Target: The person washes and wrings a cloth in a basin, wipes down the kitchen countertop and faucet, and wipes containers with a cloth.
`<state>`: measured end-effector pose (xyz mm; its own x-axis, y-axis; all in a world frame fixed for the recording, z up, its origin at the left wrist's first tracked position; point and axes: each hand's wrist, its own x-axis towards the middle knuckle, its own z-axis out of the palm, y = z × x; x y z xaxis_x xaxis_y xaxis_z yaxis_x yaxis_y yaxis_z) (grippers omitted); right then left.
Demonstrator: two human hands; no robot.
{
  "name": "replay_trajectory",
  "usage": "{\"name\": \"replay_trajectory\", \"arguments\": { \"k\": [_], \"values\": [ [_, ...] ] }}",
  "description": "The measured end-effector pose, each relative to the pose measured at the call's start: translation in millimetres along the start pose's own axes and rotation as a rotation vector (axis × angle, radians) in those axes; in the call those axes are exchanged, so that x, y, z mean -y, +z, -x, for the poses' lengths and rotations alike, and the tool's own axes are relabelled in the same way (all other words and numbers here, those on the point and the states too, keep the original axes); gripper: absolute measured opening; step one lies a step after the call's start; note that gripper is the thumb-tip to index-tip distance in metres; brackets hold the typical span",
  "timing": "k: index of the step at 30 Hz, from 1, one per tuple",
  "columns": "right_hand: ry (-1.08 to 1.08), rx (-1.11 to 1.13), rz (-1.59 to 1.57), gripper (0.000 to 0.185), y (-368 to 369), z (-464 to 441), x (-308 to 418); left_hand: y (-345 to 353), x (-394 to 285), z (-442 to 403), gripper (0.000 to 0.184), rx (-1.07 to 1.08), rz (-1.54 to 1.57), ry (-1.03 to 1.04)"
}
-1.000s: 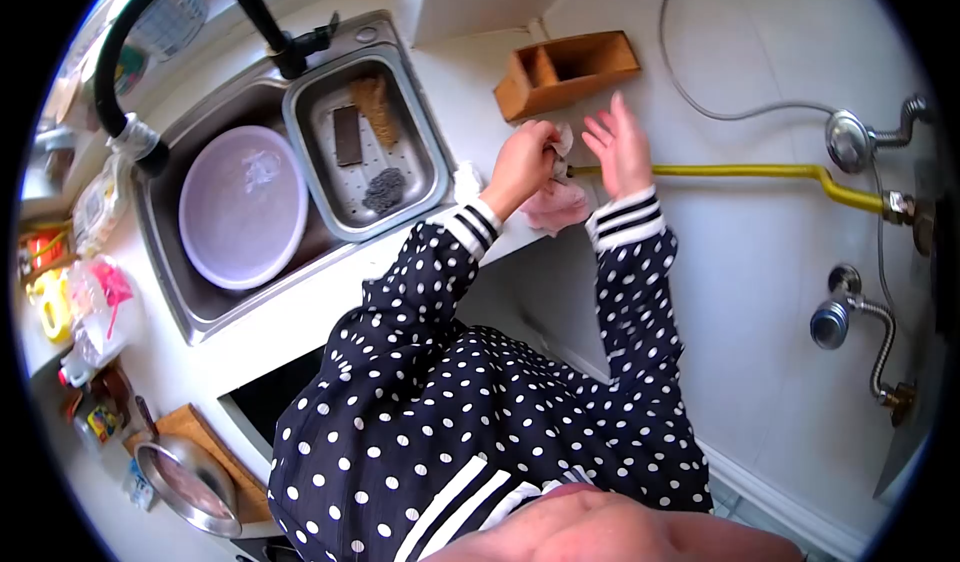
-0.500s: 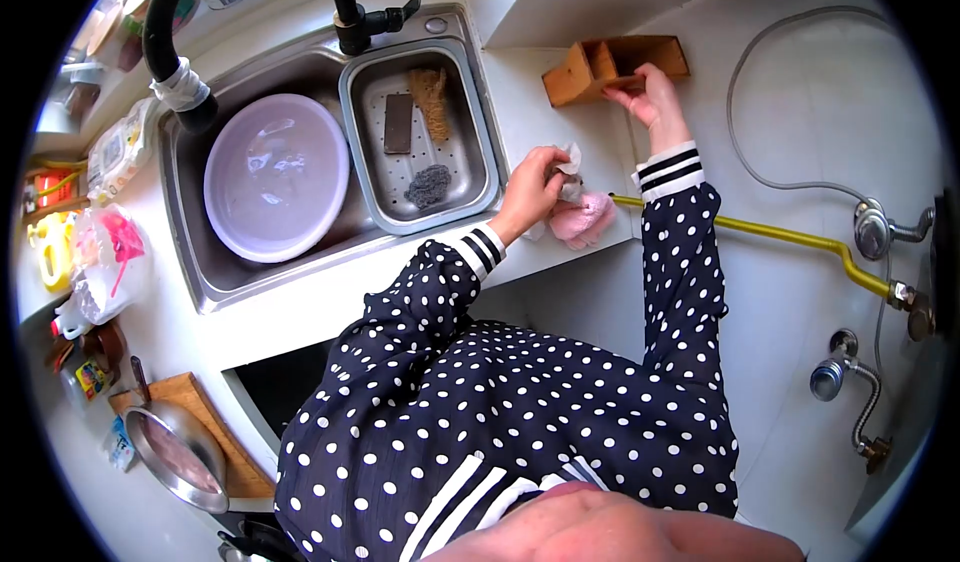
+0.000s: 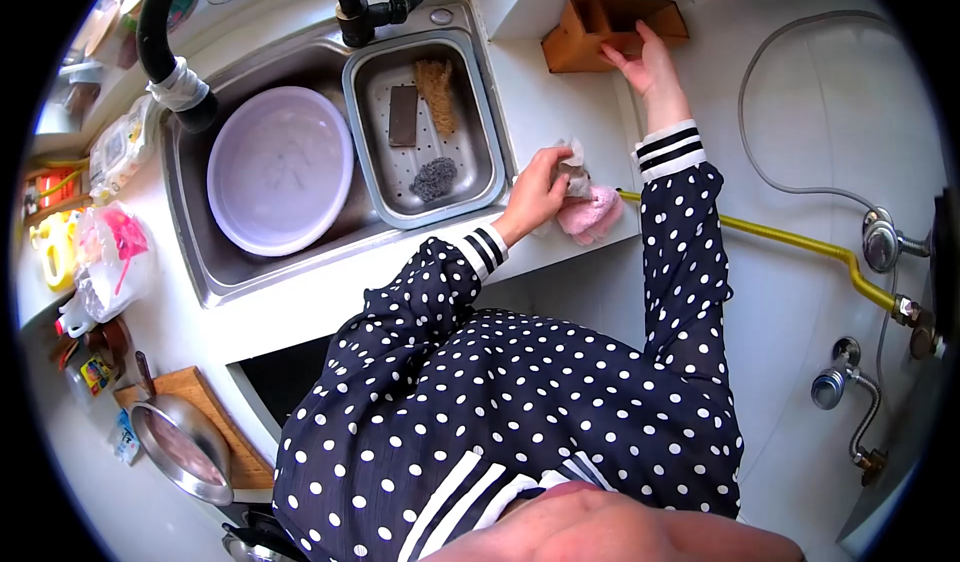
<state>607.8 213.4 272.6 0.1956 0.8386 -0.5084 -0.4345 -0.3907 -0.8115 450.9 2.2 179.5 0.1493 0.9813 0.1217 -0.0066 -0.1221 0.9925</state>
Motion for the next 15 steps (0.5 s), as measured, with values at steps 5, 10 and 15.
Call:
{"name": "replay_trajectory", "arguments": {
  "k": [5, 10, 15],
  "values": [
    [-0.216, -0.009, 0.426, 0.065, -5, 104, -28, 5, 15, -6, 0.029, -0.027, 0.318, -0.299],
    [-0.621, 0.274, 1.451, 0.067, -92, 192, -135, -11, 34, -32, 0.029, -0.209, 0.716, -0.405],
    [-0.701, -0.060, 1.292, 0.044, -146, 195, -160, -45, 16, -110, 0.027, -0.106, 0.503, -0.336]
  ]
}}
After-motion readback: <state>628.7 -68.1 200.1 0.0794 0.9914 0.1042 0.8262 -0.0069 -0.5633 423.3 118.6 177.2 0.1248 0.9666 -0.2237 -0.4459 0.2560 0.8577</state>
